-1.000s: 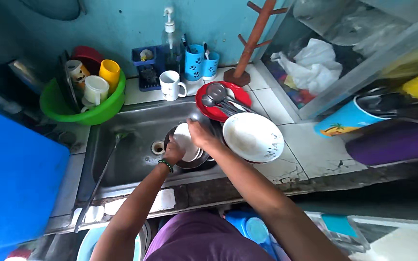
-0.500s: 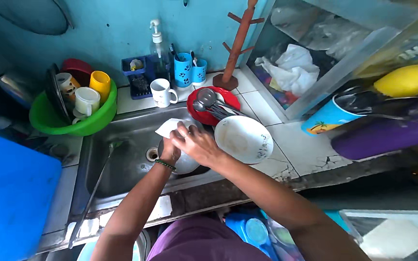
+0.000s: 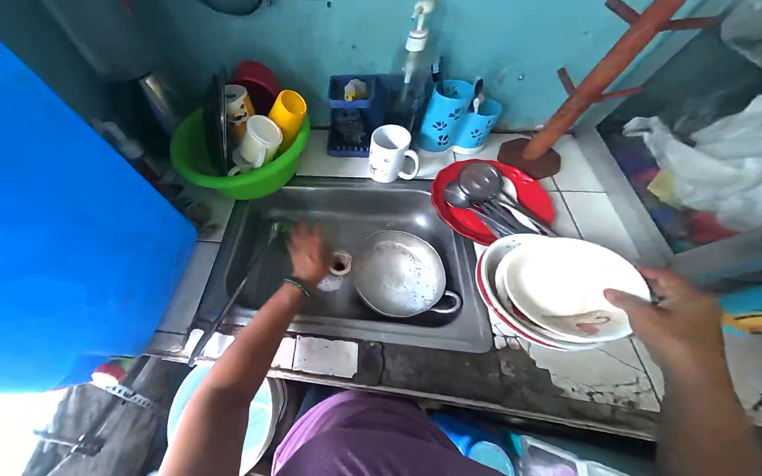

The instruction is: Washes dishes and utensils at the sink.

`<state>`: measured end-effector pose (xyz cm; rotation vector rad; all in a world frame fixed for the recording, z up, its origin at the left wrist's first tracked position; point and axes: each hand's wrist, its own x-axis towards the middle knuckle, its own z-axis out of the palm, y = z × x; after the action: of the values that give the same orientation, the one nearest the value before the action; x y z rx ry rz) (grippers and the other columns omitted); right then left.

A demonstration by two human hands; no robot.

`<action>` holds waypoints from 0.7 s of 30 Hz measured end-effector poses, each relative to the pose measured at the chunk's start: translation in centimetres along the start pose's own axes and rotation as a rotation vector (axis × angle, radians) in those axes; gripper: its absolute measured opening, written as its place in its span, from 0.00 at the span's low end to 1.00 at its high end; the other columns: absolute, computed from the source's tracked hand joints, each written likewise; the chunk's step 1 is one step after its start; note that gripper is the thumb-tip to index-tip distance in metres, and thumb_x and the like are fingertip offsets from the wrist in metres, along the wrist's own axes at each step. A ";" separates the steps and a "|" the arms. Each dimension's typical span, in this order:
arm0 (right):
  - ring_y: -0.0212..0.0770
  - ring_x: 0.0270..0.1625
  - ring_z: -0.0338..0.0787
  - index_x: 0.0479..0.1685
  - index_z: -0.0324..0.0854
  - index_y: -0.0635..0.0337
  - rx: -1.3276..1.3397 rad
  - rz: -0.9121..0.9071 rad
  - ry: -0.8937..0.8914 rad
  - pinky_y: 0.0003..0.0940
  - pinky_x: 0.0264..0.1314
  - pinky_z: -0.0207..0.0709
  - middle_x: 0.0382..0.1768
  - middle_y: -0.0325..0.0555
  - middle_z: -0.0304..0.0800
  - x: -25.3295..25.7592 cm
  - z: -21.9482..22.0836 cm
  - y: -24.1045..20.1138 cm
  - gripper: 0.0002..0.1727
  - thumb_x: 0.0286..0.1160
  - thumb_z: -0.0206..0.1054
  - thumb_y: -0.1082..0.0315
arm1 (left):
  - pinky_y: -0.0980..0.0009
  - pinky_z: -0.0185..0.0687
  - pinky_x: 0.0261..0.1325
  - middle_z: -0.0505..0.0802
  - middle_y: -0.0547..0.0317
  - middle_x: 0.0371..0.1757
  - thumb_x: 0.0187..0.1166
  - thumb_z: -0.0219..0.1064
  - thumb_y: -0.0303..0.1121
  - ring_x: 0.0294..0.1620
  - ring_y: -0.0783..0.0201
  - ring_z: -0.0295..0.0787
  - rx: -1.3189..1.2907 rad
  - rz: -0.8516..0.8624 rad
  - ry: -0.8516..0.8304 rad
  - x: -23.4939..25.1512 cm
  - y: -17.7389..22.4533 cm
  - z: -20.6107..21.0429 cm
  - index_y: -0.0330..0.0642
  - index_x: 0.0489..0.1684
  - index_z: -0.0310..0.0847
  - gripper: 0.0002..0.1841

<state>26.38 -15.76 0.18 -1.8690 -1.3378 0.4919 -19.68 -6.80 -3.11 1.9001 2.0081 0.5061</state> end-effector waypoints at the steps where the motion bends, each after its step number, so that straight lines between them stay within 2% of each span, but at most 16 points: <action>1: 0.65 0.62 0.86 0.71 0.75 0.75 -0.014 0.006 0.001 0.64 0.65 0.76 0.61 0.77 0.83 0.0 0.1 0.1 0.23 0.75 0.66 0.76 | 0.22 0.54 0.79 0.64 0.20 0.85 0.77 0.72 0.35 0.87 0.21 0.53 0.079 -0.062 0.017 0.5 -1.6 -0.7 0.32 0.82 0.69 0.33; 3: 0.70 0.63 0.85 0.69 0.77 0.77 -0.099 -0.006 0.027 0.68 0.67 0.73 0.61 0.80 0.83 -0.1 0.5 -0.7 0.22 0.77 0.66 0.76 | 0.21 0.55 0.77 0.63 0.21 0.85 0.77 0.72 0.34 0.86 0.20 0.53 0.182 -0.204 0.006 1.4 -4.2 -1.9 0.30 0.84 0.64 0.36; 5: 0.78 0.69 0.81 0.68 0.78 0.77 -0.257 0.010 0.034 0.76 0.72 0.67 0.64 0.83 0.81 0.0 0.8 -1.6 0.21 0.79 0.67 0.73 | 0.25 0.64 0.74 0.66 0.19 0.83 0.80 0.70 0.37 0.82 0.21 0.62 0.212 -0.309 -0.042 2.2 -6.4 -2.1 0.26 0.85 0.59 0.37; 6: 0.80 0.72 0.78 0.69 0.78 0.76 -0.338 0.039 0.019 0.79 0.72 0.64 0.67 0.83 0.78 0.2 0.9 -2.0 0.22 0.80 0.67 0.72 | 0.27 0.68 0.72 0.70 0.20 0.80 0.83 0.68 0.39 0.80 0.22 0.67 0.214 -0.343 -0.073 2.4 -7.0 -2.0 0.26 0.83 0.61 0.35; 8: 0.83 0.74 0.74 0.72 0.76 0.77 -0.469 0.093 -0.040 0.81 0.71 0.64 0.73 0.83 0.72 0.7 1.0 -2.9 0.24 0.81 0.68 0.70 | 0.31 0.75 0.68 0.81 0.25 0.72 0.86 0.64 0.37 0.72 0.28 0.79 0.170 -0.404 -0.124 2.6 -7.1 -2.3 0.29 0.75 0.73 0.25; 11: 0.85 0.77 0.69 0.71 0.75 0.80 -0.557 0.031 -0.059 0.80 0.73 0.63 0.75 0.86 0.67 0.7 1.6 -3.7 0.27 0.78 0.72 0.70 | 0.31 0.75 0.67 0.85 0.26 0.67 0.89 0.59 0.37 0.68 0.28 0.83 0.080 -0.417 -0.099 2.4 -5.9 -3.3 0.31 0.71 0.77 0.21; 13: 0.85 0.82 0.61 0.79 0.69 0.78 -0.471 -0.133 0.042 0.79 0.80 0.57 0.79 0.85 0.62 -0.2 2.5 -5.5 0.31 0.78 0.70 0.73 | 0.29 0.75 0.65 0.86 0.25 0.65 0.91 0.58 0.40 0.66 0.27 0.83 0.028 -0.324 -0.026 1.8 -4.5 -4.1 0.33 0.72 0.79 0.21; 14: 0.83 0.82 0.63 0.80 0.69 0.77 -0.374 -0.240 0.106 0.76 0.80 0.59 0.78 0.83 0.65 -1.0 3.5 -6.7 0.31 0.77 0.68 0.73 | 0.28 0.75 0.64 0.87 0.26 0.63 0.91 0.58 0.42 0.65 0.26 0.84 0.012 -0.257 -0.003 1.4 -3.6 -4.5 0.35 0.70 0.81 0.21; 16: 0.73 0.75 0.76 0.77 0.73 0.75 -0.150 -0.406 0.138 0.66 0.75 0.72 0.72 0.79 0.74 -2.9 6.7 -9.2 0.28 0.78 0.65 0.72 | 0.28 0.76 0.61 0.90 0.27 0.58 0.91 0.59 0.44 0.61 0.26 0.86 0.005 -0.110 0.003 0.3 -1.3 -5.5 0.37 0.67 0.84 0.21; 18: 0.65 0.59 0.89 0.69 0.78 0.77 -0.006 -0.463 -0.002 0.59 0.62 0.83 0.58 0.73 0.86 -4.1 10.5 -11.1 0.21 0.80 0.63 0.73 | 0.29 0.80 0.55 0.91 0.28 0.49 0.91 0.58 0.43 0.53 0.27 0.89 0.030 0.044 -0.062 -0.7 1.3 -6.1 0.33 0.58 0.87 0.20; 19: 0.62 0.54 0.92 0.69 0.78 0.77 0.009 -0.437 -0.122 0.58 0.59 0.85 0.53 0.70 0.89 -4.2 12.2 -11.7 0.20 0.81 0.63 0.75 | 0.30 0.80 0.55 0.91 0.28 0.47 0.92 0.57 0.43 0.51 0.29 0.89 0.041 0.087 -0.141 -1.2 2.6 -6.1 0.32 0.54 0.88 0.21; 21: 0.63 0.60 0.90 0.79 0.71 0.73 -0.023 -0.309 -0.345 0.58 0.65 0.82 0.60 0.69 0.88 -3.5 14.9 -12.3 0.26 0.82 0.63 0.76 | 0.33 0.80 0.58 0.91 0.30 0.48 0.92 0.56 0.40 0.53 0.32 0.89 0.041 0.102 -0.338 -1.6 4.7 -5.0 0.31 0.55 0.87 0.20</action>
<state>7.14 -11.75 -0.15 -1.6016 -1.8297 0.6574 -17.81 -8.30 3.48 1.9669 1.7234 0.1545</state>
